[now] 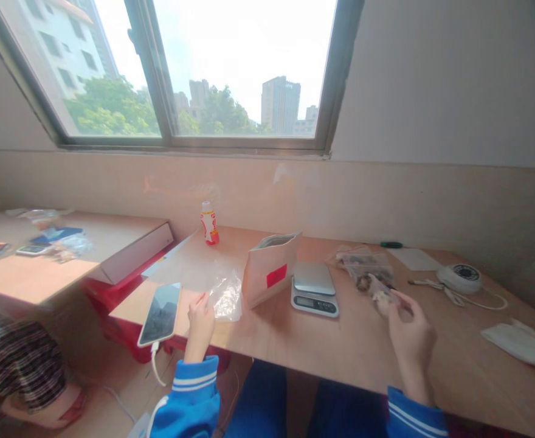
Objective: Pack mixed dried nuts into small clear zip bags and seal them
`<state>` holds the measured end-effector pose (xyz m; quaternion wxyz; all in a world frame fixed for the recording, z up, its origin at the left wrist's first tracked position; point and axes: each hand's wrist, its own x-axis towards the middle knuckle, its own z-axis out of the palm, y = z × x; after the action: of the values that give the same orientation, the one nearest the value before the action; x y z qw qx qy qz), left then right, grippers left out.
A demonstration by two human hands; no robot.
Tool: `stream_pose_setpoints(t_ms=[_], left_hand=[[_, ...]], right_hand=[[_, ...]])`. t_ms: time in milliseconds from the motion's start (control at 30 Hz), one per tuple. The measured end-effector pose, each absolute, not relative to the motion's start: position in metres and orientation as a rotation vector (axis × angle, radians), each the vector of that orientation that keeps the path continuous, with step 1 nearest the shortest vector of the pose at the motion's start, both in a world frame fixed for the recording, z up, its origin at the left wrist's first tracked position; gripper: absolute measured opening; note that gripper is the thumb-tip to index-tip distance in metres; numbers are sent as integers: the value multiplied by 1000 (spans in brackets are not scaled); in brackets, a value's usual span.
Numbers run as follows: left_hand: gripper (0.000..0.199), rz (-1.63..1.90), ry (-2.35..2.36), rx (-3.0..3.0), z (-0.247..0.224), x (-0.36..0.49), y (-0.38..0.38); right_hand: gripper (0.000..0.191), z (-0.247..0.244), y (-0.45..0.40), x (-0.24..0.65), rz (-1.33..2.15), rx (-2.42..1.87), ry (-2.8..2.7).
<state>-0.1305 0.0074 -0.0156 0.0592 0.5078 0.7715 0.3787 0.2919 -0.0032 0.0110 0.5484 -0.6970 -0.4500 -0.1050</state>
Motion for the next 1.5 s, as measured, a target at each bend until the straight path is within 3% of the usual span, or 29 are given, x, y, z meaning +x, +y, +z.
stream_pose_setpoints(t_ms=[167, 300, 400, 500, 600, 933, 1033, 1167, 1267, 1500], left_hand=[[47, 1050, 2426, 1446, 4, -128, 11], [55, 1373, 2424, 1320, 33, -113, -2], [39, 1444, 1793, 1443, 53, -83, -21], [38, 1241, 1249, 1535, 64, -40, -42], [34, 1014, 1011, 1593, 65, -7, -54], [31, 798, 911, 1608, 57, -1, -58], [31, 754, 876, 1560, 52, -1, -58], [33, 913, 923, 1454, 49, 3, -56], [35, 1073, 1038, 1364, 48, 9, -52], [40, 1336, 990, 1137, 43, 14, -46]], right_hand=[[34, 34, -37, 252, -111, -1528, -729], [27, 48, -41, 229, 156, -1400, -677], [21, 59, -42, 213, 411, -1269, -627], [18, 67, -45, 195, 668, -1165, -664], [18, 68, -47, 178, 793, -1155, -789], [18, 45, -37, 153, 924, -1173, -772], [21, 40, -34, 152, 800, -1253, -863], [24, 42, -35, 151, 457, -1339, -974], [23, 51, -43, 146, 413, -1280, -1122], [22, 64, -53, 127, 779, -1094, -1549]])
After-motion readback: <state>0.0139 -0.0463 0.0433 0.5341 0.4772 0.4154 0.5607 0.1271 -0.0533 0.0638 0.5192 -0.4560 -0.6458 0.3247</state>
